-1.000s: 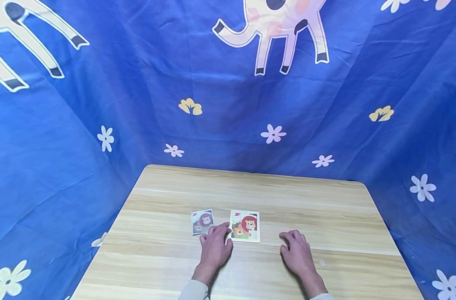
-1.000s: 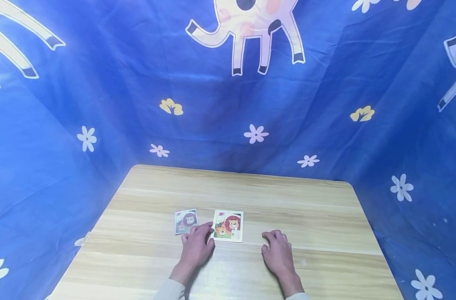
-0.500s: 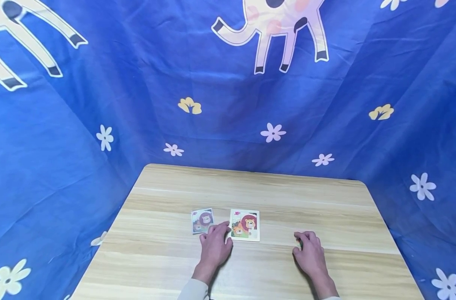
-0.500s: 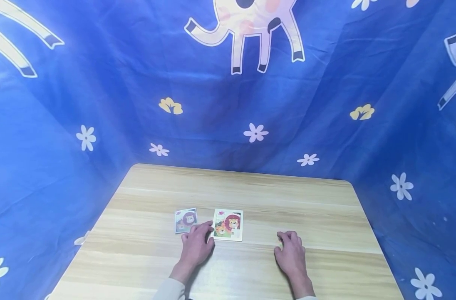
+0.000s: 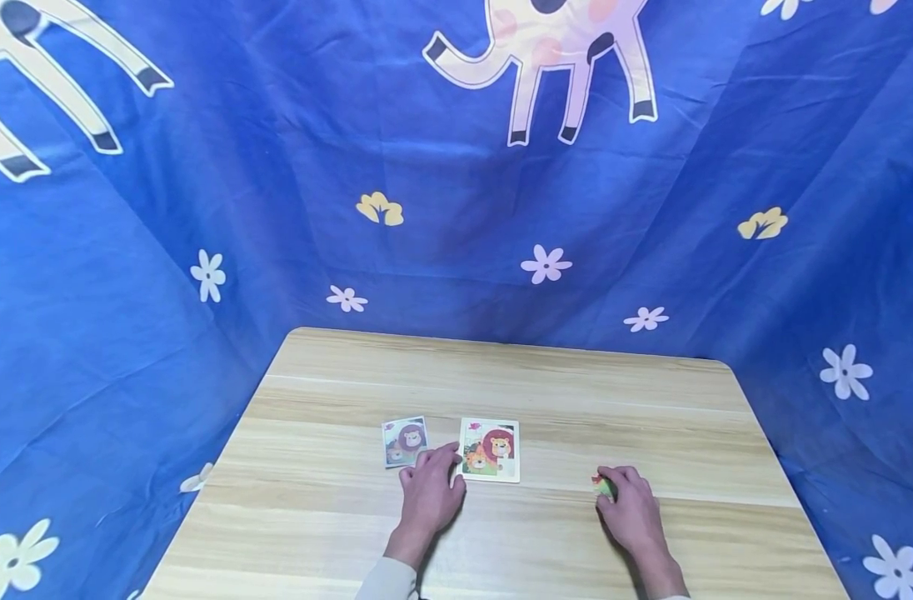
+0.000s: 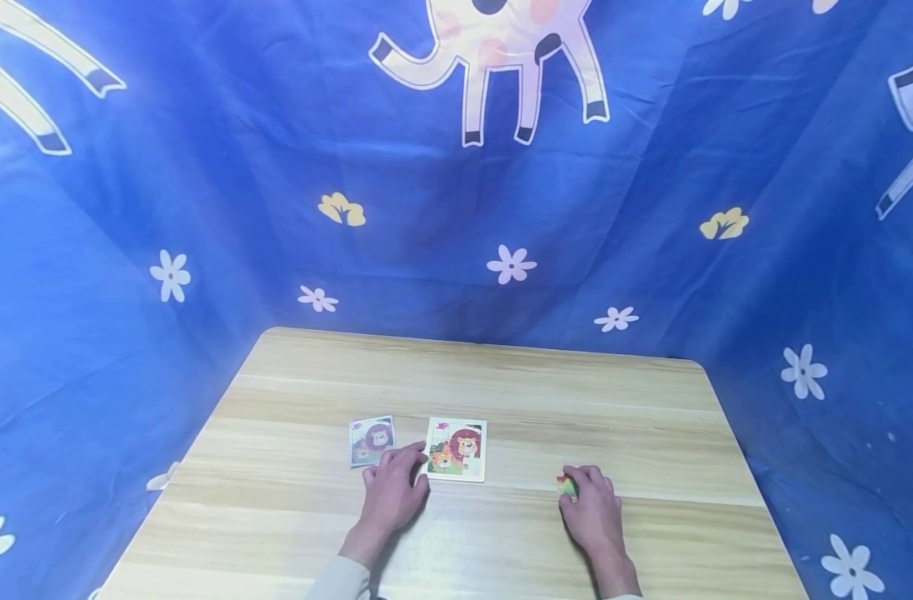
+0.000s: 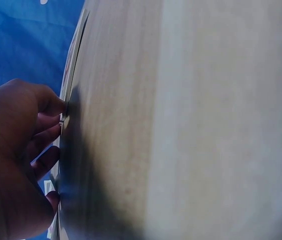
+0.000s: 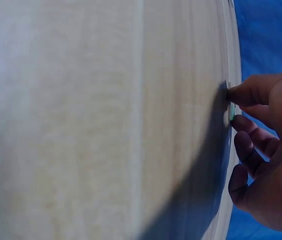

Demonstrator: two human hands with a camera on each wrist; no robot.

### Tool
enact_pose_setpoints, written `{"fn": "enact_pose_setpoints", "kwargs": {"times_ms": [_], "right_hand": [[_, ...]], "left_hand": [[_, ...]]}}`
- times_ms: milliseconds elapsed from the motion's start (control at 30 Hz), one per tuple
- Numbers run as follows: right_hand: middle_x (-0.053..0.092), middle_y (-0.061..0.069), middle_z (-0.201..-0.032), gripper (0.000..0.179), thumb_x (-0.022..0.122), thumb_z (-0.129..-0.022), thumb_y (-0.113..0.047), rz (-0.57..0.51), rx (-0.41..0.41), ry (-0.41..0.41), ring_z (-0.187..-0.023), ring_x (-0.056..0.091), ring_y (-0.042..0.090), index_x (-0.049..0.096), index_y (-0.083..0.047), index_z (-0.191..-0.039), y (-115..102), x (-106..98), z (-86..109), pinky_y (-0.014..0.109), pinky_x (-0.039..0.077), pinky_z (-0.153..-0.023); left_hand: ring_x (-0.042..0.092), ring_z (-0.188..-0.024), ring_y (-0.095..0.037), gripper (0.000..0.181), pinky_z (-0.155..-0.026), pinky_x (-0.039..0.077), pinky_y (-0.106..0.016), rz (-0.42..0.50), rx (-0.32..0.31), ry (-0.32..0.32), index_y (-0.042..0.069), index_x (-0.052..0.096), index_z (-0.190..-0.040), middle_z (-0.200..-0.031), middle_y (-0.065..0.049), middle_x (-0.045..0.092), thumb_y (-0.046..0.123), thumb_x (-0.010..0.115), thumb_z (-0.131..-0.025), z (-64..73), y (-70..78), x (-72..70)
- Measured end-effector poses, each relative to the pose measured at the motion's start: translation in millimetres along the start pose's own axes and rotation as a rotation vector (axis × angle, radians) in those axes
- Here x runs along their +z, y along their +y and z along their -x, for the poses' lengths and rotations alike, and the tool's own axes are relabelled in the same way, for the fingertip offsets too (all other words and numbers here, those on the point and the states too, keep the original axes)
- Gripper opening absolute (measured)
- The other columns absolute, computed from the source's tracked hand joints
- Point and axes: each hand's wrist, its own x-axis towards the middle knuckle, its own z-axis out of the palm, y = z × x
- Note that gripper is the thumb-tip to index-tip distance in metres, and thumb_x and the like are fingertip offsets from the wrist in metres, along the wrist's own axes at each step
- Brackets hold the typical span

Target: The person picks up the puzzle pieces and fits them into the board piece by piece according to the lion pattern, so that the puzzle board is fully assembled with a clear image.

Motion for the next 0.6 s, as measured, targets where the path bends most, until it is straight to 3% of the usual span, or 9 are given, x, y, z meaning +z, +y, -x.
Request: {"fn": "enact_pose_setpoints", "kwargs": {"times_ms": [167,333,600], "right_hand": [[0.064,0.006,-0.111,0.044,0.07,-0.078,-0.016,0.017,-0.028,0.023,-0.11,0.058,0.032,0.065,-0.013,-0.122,1.4,1.0,-0.1,0.055,0.042,-0.087],[0.065,0.002,-0.111,0.04,0.068,-0.082,-0.023,0.034,-0.025,-0.007,-0.107,0.059,0.026,0.065,-0.016,-0.122,-1.9,1.6,0.1,0.049,0.042,-0.084],[0.063,0.001,-0.113,0.045,0.075,-0.077,-0.03,0.026,-0.028,-0.029,-0.11,0.06,0.026,0.067,-0.018,-0.12,-6.6,1.3,3.1,0.05,0.04,-0.087]], "left_hand": [[0.053,-0.111,-0.016,0.024,-0.084,0.03,-0.044,0.001,-0.001,-0.002,0.021,0.069,-0.101,-0.131,0.011,0.062,0.023,0.066,-0.077,0.5,-0.1,0.5],[0.053,-0.11,-0.016,0.024,-0.083,0.03,-0.044,0.005,-0.001,-0.003,0.021,0.069,-0.101,-0.131,0.011,0.062,0.023,0.066,-0.077,0.3,-0.2,1.0],[0.053,-0.11,-0.017,0.024,-0.083,0.03,-0.044,0.002,0.006,0.001,0.021,0.069,-0.101,-0.131,0.011,0.062,0.023,0.066,-0.078,-0.3,-0.3,1.2]]}}
